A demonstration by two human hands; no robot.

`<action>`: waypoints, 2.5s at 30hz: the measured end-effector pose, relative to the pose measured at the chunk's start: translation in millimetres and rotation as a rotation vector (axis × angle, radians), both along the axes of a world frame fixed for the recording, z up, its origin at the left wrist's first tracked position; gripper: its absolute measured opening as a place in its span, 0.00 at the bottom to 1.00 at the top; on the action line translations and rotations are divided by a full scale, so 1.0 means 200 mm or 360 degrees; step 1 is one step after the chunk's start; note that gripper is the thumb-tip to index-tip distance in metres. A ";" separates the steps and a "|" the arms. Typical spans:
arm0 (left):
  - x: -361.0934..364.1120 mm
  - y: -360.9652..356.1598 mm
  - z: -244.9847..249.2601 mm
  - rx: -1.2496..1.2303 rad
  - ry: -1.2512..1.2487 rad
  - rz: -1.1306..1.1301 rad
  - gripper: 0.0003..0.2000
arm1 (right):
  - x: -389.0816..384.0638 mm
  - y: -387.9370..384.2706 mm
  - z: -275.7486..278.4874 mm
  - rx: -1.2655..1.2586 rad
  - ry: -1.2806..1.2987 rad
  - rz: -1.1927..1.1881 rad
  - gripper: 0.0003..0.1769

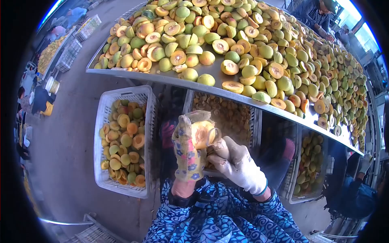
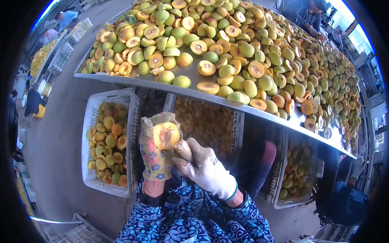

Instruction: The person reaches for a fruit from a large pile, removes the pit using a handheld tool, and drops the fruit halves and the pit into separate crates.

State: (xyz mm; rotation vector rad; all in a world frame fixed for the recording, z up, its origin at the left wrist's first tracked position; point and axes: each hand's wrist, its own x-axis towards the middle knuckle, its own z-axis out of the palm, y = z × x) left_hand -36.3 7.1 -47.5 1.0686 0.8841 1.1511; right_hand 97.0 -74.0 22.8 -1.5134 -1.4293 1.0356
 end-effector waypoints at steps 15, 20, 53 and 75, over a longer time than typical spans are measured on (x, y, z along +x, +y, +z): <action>0.08 -0.04 0.19 0.0193 0.0236 0.0152 0.22 | 0.12 0.08 -0.17 -0.0087 0.0283 0.0435 0.14; 0.08 -0.01 0.20 0.0011 0.0121 -0.0186 0.17 | 0.12 0.04 -0.26 -0.0400 0.0631 0.0564 0.16; -0.93 0.82 0.34 0.0816 0.1768 0.0211 0.20 | -0.06 -0.22 -0.70 -0.0667 -0.1243 0.0406 0.14; 0.64 0.78 0.12 0.0662 0.0200 -0.0377 0.18 | 0.20 -0.16 -0.43 -0.0414 0.0247 -0.0285 0.18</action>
